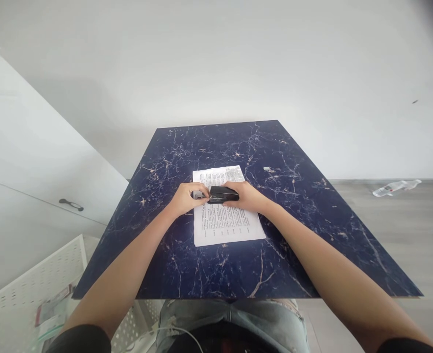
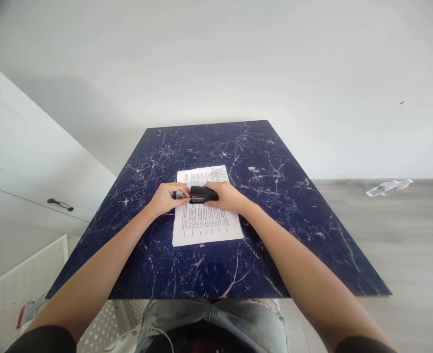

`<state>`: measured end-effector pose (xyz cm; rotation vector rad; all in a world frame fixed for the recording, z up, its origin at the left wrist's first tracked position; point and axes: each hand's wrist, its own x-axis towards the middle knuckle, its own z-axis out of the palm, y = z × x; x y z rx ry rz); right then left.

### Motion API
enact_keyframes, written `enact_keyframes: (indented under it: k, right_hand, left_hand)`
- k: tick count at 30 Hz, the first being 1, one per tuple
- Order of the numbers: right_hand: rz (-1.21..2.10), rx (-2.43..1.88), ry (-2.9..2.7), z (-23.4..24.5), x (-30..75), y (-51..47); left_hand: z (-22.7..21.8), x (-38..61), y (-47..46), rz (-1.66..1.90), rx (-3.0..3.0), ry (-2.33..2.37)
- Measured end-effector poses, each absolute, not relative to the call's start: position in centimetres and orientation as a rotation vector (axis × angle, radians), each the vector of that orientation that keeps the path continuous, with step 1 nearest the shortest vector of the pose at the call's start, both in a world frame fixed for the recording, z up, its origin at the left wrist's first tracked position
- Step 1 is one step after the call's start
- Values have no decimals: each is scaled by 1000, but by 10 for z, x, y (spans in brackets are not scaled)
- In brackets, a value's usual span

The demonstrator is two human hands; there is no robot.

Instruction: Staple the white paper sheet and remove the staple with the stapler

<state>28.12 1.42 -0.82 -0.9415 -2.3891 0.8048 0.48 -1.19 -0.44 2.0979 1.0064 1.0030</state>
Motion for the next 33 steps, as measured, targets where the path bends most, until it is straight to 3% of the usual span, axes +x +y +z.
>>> enact_keyframes:
  k: [22, 33]
  right_hand:
    - [828, -931, -2391, -8, 282, 15]
    - [868, -953, -2388, -6, 282, 14]
  left_hand:
    - [-2, -16, -7, 875, 2186, 994]
    - [1, -11, -11, 1004, 2147, 1063]
